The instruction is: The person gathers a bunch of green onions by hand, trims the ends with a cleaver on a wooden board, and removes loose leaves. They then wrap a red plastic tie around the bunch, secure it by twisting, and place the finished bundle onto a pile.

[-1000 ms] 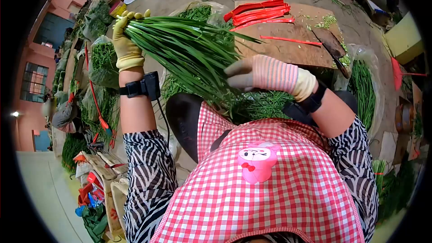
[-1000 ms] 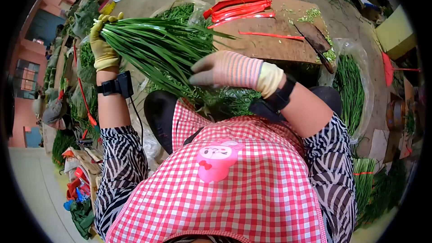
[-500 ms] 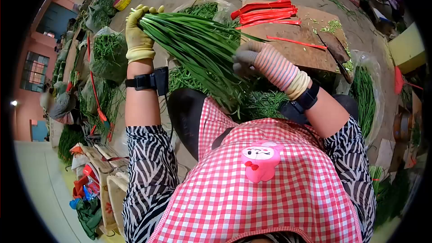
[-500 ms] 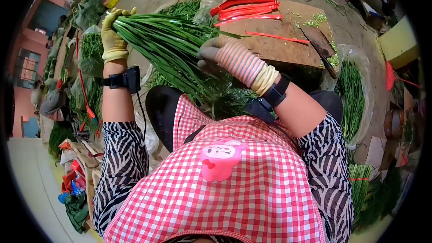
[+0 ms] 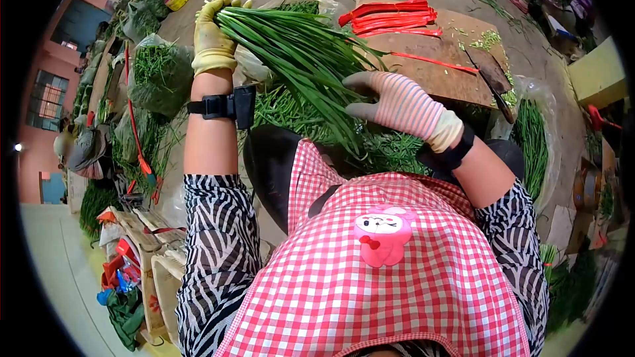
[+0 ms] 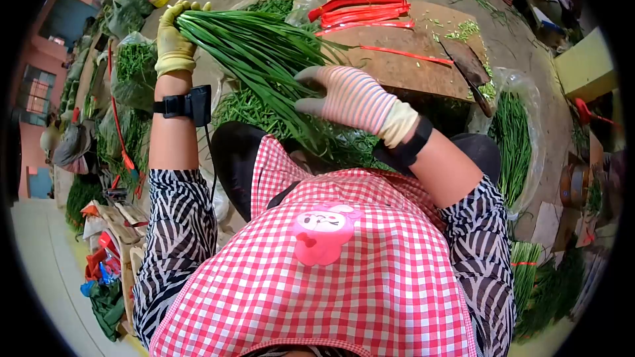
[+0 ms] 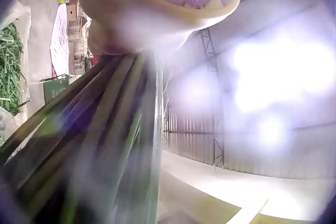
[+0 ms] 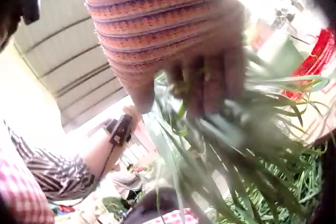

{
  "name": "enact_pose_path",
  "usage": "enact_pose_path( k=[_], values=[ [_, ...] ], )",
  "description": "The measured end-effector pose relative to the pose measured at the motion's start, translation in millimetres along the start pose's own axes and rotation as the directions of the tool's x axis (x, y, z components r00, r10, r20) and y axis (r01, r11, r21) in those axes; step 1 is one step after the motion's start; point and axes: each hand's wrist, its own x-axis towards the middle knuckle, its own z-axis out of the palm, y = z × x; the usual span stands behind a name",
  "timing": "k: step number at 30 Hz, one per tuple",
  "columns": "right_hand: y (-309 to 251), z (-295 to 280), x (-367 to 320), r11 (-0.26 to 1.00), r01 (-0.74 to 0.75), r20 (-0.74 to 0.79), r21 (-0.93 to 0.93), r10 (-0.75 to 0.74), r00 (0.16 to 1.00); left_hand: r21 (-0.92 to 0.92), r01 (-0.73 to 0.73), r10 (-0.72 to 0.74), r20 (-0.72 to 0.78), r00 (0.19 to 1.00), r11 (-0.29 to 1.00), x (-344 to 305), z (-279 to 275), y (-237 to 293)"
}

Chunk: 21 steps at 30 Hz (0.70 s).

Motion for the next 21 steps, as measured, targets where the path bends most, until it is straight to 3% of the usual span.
enact_pose_path(
  k=[2,3,5,7,8,10,13,16,19,21],
  values=[
    [3,4,5,0.991,0.064,-0.026,-0.12,-0.067,0.997,0.021,-0.006,0.007,-0.015,1.0,1.0,-1,4,-2],
    [4,11,8,0.986,0.096,-0.137,-0.137,-0.115,0.984,0.032,-0.009,0.01,-0.023,1.0,0.999,-2,5,-3],
    [7,5,-1,0.962,-0.085,-0.159,0.258,0.129,0.979,0.056,-0.022,0.025,-0.047,0.999,0.998,-4,6,-3],
    [12,-8,-5,0.769,-0.247,-0.092,0.589,0.367,0.926,0.046,-0.024,0.027,-0.059,0.998,0.999,-1,-3,0],
    [37,-4,-6,0.738,-0.164,-0.127,0.655,0.321,0.938,0.04,-0.025,0.028,-0.066,0.997,0.999,1,-8,1],
    [38,-10,-6,0.775,-0.257,-0.007,0.578,0.319,0.948,0.056,-0.04,0.046,-0.096,0.994,0.998,3,-13,2],
    [31,1,-3,0.976,-0.107,-0.038,0.188,0.117,0.992,0.054,-0.029,0.035,-0.12,0.992,0.998,5,-11,0],
    [8,8,11,0.986,-0.13,-0.048,0.101,0.136,0.99,0.041,-0.029,0.035,-0.134,0.99,0.999,3,-3,-8],
    [6,16,35,0.943,-0.323,0.044,0.075,0.32,0.946,0.08,-0.043,0.052,-0.12,0.991,0.996,-5,7,-15],
    [16,19,42,0.957,-0.249,0.055,0.146,0.244,0.968,0.068,-0.03,0.037,-0.113,0.993,0.997,-5,13,-17]
  ],
)
